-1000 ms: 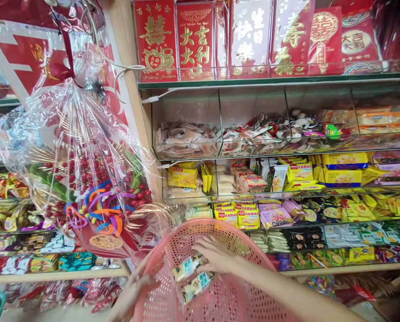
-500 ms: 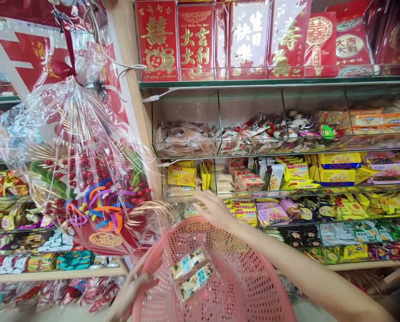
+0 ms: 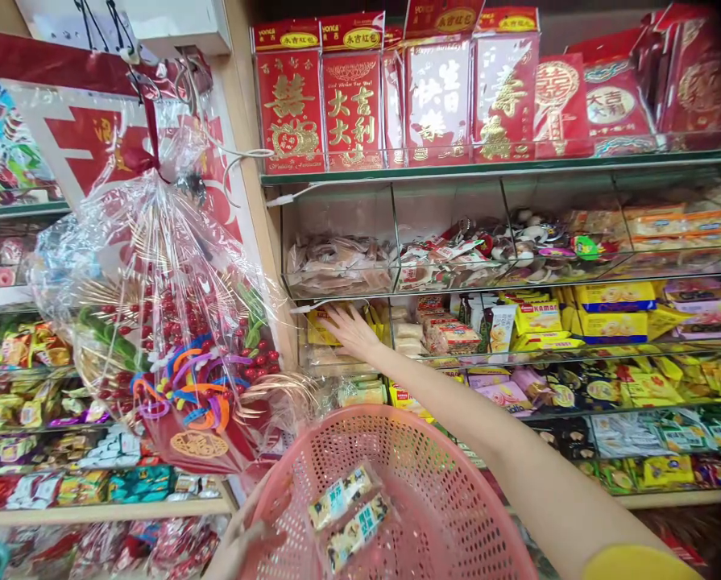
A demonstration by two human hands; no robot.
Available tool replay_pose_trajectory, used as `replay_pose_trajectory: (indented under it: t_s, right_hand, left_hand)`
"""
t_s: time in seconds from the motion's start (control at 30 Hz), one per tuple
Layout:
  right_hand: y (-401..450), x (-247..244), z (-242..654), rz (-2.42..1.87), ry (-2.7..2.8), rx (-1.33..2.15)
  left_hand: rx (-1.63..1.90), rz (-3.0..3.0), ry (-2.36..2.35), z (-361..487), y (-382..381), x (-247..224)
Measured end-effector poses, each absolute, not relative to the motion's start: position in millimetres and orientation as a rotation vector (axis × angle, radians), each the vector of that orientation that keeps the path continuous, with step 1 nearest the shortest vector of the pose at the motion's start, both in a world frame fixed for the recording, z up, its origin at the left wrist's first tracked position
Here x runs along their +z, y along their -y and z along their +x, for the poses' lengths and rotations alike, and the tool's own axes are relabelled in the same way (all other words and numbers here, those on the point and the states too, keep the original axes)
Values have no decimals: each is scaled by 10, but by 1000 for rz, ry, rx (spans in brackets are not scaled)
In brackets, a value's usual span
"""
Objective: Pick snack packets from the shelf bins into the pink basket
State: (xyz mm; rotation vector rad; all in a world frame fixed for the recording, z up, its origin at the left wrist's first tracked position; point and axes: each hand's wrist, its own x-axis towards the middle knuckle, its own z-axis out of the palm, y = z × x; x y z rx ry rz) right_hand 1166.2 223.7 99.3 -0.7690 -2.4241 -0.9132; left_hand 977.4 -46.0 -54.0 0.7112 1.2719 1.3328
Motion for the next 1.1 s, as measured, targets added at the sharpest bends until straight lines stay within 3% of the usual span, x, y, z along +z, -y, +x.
replay_pose_trajectory:
  t_s: [0.37,1.1]
  right_hand:
    - [-2564,976,11615,-477,2490,-1024]
    - [-1960,1154,11793,-797,2373,-972]
  left_hand:
    - [1343,665,-1311,9729,458,-570]
    - [1335,709,-1312,9696,352,-610]
